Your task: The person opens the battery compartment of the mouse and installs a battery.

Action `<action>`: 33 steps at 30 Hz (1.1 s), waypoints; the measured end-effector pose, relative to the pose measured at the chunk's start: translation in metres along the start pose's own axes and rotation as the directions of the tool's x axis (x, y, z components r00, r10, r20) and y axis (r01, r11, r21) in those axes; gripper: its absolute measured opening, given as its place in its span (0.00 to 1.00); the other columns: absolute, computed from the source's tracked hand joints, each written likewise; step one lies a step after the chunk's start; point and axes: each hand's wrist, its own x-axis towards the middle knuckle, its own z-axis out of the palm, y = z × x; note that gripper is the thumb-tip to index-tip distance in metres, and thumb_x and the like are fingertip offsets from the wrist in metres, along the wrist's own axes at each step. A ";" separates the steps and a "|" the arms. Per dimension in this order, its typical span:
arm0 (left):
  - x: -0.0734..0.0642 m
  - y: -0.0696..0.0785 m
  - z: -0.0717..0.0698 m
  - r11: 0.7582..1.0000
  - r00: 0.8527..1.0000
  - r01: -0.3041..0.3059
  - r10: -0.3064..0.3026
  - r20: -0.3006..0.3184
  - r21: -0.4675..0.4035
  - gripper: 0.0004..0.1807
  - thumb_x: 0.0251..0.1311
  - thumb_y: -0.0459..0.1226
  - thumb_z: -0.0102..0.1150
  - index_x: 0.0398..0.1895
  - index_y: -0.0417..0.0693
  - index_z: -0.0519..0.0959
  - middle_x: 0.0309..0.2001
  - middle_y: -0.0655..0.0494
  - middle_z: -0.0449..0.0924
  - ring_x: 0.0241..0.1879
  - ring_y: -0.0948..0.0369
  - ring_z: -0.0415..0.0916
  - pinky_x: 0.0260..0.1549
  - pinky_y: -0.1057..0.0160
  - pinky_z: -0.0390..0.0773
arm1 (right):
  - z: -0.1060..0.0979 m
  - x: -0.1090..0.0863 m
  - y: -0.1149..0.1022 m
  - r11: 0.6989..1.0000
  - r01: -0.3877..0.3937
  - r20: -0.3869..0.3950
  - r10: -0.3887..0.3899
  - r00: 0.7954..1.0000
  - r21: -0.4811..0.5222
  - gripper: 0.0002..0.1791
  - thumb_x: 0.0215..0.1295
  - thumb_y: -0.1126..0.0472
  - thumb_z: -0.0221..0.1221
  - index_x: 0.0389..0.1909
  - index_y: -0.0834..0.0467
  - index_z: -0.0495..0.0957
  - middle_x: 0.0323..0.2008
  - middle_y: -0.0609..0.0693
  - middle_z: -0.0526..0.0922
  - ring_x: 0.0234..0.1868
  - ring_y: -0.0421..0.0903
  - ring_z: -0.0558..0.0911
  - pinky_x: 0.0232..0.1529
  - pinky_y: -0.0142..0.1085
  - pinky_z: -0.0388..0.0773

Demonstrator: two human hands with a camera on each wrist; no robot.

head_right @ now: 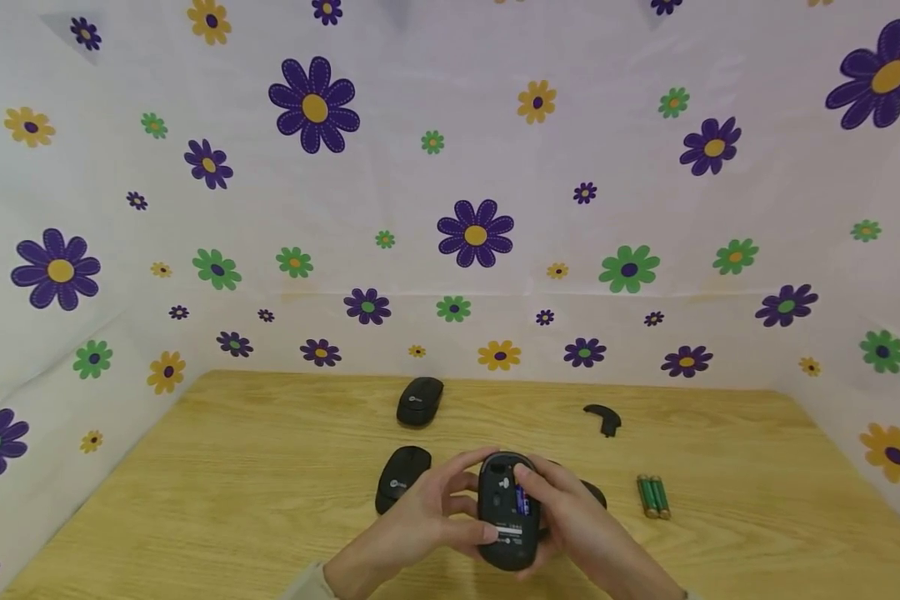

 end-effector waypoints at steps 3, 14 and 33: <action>0.000 0.000 0.001 1.000 1.000 0.001 -0.001 0.001 0.001 0.41 0.57 0.20 0.63 0.74 0.53 0.67 0.49 0.48 0.75 0.41 0.58 0.79 0.36 0.57 0.88 | 0.000 -0.001 0.000 1.000 0.002 -0.002 -0.002 1.000 -0.003 0.30 0.85 0.51 0.37 0.73 0.72 0.56 0.49 0.58 0.78 0.46 0.56 0.85 0.32 0.46 0.89; 0.001 -0.002 -0.001 1.000 1.000 0.002 -0.002 0.016 -0.012 0.41 0.58 0.20 0.63 0.75 0.54 0.67 0.50 0.48 0.75 0.42 0.57 0.79 0.37 0.56 0.88 | 0.002 -0.002 -0.001 1.000 0.010 0.017 -0.010 1.000 -0.014 0.30 0.84 0.52 0.40 0.72 0.73 0.55 0.50 0.61 0.77 0.46 0.58 0.85 0.33 0.46 0.89; 0.002 -0.004 0.000 1.000 1.000 0.020 -0.020 0.014 -0.001 0.41 0.57 0.20 0.63 0.74 0.52 0.67 0.50 0.48 0.76 0.43 0.57 0.80 0.38 0.55 0.88 | 0.004 -0.001 0.000 0.999 -0.022 -0.024 0.021 0.999 -0.041 0.33 0.84 0.53 0.43 0.73 0.76 0.50 0.52 0.61 0.76 0.46 0.58 0.85 0.32 0.48 0.88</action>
